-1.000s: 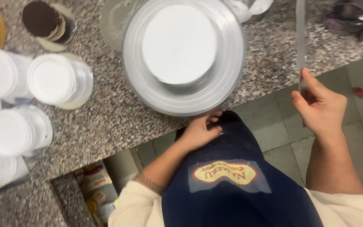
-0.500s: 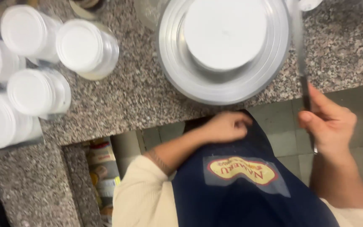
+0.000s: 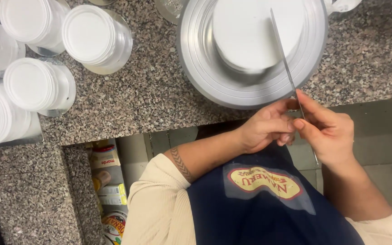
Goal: Applying and smoothing white frosting onto a round cake using a spatula and turntable.
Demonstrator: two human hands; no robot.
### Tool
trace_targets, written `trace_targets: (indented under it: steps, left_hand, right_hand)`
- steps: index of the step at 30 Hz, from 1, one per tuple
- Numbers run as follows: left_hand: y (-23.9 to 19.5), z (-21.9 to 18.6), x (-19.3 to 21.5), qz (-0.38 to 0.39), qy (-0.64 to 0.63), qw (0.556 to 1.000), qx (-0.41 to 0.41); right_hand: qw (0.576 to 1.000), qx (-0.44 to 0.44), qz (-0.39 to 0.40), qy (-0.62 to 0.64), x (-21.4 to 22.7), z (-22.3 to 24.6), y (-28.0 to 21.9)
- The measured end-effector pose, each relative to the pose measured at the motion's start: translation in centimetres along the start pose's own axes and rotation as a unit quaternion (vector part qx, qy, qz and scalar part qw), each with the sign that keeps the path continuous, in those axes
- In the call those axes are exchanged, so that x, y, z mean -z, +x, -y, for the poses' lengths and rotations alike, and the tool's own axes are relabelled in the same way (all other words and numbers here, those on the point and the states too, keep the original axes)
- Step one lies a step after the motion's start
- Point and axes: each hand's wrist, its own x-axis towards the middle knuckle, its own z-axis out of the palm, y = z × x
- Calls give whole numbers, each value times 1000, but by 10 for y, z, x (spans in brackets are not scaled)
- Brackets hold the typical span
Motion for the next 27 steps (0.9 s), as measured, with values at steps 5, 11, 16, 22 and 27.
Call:
trace_targets:
  steps: [5,11,16,22,27]
  left_hand:
    - [-1,1,2,-11,10,1000,-4]
    - [-3,5,8,-19,13,1000,-14]
    - [-4,5,9,-16,4,1000,-23]
    - [-6,6,11,-16,0,1000,-24]
    - [-8,1,7,-22,-9,1000,-21]
  right_hand:
    - [999,2,17,33,-5,5,3]
    - [999,-7,18,28,-9,6,4]
    - [998,-13,32,57,-13,13,7]
    - [999,9,37,20,-15,12,8]
    - [999,10,37,8,-18,17,11]
